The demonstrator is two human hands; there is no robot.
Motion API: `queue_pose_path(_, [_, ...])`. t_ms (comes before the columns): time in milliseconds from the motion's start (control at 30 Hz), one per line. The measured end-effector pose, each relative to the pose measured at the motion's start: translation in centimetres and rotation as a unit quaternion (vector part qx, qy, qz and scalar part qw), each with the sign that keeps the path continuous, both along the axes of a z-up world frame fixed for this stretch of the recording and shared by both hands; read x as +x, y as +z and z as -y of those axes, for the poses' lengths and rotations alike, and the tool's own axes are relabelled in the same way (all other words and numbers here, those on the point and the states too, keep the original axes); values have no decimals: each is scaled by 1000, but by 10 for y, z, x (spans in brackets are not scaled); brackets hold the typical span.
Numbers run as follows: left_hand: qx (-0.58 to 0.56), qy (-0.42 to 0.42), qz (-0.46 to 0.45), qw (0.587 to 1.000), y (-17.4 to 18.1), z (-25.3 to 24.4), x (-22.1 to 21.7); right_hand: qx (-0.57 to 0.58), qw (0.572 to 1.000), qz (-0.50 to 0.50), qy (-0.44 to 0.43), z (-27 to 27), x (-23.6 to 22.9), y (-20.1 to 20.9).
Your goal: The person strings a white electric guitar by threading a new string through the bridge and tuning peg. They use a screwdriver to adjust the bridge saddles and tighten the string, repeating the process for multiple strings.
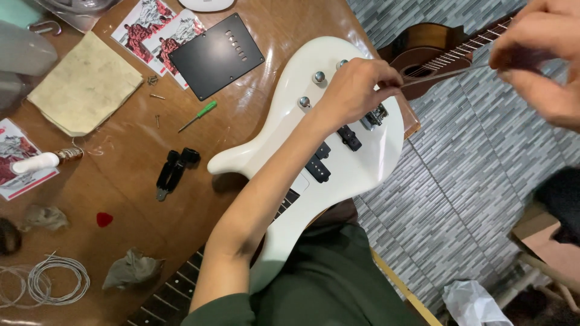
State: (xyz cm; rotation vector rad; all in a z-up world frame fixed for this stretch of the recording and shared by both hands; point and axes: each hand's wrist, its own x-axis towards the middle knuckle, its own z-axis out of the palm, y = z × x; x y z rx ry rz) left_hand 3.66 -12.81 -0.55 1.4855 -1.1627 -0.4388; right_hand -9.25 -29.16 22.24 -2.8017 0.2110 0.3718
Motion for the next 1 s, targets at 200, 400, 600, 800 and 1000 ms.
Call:
queue_pose_path(200, [49, -29, 16, 998, 6, -1, 3, -25, 999, 25, -34, 63, -55, -54])
queue_pose_path(400, [65, -35, 28, 997, 8, 2, 3, -6, 998, 33, -56, -7, -33, -7])
queue_pose_path(600, [46, -44, 31, 997, 6, 0, 3, -117, 993, 5, -5, 30, -42, -29])
queue_pose_path(800, [57, -42, 20, 997, 10, 0, 4, -29, 999, -28, -21, 29, -28, -21])
queue_pose_path(1000, [72, -61, 12, 995, 9, -1, 3, -126, 990, -24, 52, 43, -27, -26])
